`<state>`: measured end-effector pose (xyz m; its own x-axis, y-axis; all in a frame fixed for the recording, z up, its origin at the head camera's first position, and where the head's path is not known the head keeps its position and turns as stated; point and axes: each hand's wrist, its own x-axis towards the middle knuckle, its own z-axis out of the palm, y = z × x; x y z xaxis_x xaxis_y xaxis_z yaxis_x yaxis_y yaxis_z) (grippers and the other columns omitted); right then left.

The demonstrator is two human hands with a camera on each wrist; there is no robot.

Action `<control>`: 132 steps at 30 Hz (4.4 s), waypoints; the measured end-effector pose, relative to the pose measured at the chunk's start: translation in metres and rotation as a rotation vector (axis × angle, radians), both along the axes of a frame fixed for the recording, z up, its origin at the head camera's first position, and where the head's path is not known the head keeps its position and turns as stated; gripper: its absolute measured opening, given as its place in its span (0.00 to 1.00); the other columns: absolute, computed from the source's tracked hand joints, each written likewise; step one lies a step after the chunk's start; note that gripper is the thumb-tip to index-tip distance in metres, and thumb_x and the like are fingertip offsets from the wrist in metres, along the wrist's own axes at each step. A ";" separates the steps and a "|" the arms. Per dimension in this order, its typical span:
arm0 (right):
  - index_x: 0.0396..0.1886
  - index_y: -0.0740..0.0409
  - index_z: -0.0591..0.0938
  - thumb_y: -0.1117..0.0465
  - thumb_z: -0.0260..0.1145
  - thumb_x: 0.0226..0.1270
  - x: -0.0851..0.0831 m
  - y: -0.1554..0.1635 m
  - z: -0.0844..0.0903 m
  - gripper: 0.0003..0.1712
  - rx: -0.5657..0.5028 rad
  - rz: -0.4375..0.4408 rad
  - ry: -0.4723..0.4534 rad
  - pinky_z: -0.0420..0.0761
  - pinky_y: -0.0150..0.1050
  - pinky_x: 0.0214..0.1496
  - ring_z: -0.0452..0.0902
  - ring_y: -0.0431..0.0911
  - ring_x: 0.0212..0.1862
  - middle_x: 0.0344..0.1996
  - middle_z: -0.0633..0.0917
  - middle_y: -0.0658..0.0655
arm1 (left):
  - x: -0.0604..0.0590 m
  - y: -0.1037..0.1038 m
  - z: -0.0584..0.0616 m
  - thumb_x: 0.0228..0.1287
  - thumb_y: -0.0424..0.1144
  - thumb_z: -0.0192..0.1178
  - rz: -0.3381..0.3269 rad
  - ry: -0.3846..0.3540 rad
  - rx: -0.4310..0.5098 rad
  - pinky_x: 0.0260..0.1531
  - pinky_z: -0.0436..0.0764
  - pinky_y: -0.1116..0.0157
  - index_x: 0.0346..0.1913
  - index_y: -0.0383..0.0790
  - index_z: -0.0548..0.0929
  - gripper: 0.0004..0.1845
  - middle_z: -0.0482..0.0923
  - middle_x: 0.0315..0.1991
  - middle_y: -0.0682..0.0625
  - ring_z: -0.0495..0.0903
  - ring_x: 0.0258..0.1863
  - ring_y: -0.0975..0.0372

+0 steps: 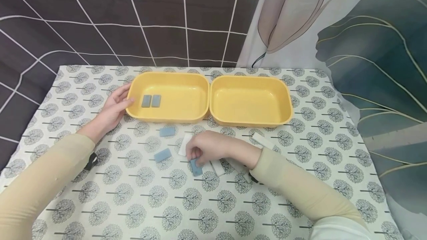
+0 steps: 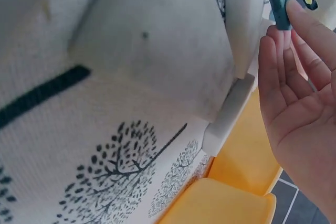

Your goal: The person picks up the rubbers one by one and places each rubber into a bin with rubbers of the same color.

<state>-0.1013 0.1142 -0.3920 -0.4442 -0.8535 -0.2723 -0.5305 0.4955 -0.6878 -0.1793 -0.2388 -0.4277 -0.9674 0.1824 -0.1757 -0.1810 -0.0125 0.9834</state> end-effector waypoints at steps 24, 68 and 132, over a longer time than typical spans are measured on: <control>0.42 0.59 0.89 0.71 0.79 0.60 -0.027 0.000 0.025 0.12 -0.194 -0.081 -0.025 0.90 0.28 0.49 0.84 0.37 0.41 0.39 0.91 0.53 | -0.001 0.000 -0.001 0.75 0.24 0.53 0.009 -0.008 0.015 0.78 0.68 0.69 0.85 0.37 0.53 0.39 0.47 0.87 0.40 0.52 0.86 0.48; 0.44 0.66 0.89 0.72 0.76 0.65 -0.111 -0.036 0.039 0.09 -0.306 -0.354 0.027 0.90 0.33 0.50 0.86 0.48 0.42 0.42 0.92 0.62 | 0.001 -0.001 0.000 0.75 0.24 0.53 0.005 -0.011 0.027 0.79 0.67 0.69 0.85 0.37 0.53 0.39 0.47 0.87 0.40 0.52 0.87 0.49; 0.49 0.67 0.90 0.71 0.71 0.71 -0.148 -0.091 -0.018 0.10 -0.222 -0.559 -0.007 0.87 0.31 0.59 0.88 0.52 0.52 0.49 0.92 0.65 | -0.001 -0.001 -0.001 0.75 0.24 0.54 0.004 -0.009 0.032 0.68 0.77 0.77 0.84 0.38 0.54 0.39 0.49 0.87 0.39 0.55 0.86 0.48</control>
<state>-0.2497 0.0234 -0.4103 -0.8412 -0.5276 -0.1187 -0.2260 0.5424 -0.8092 -0.1804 -0.2399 -0.4288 -0.9665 0.1845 -0.1787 -0.1898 -0.0443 0.9808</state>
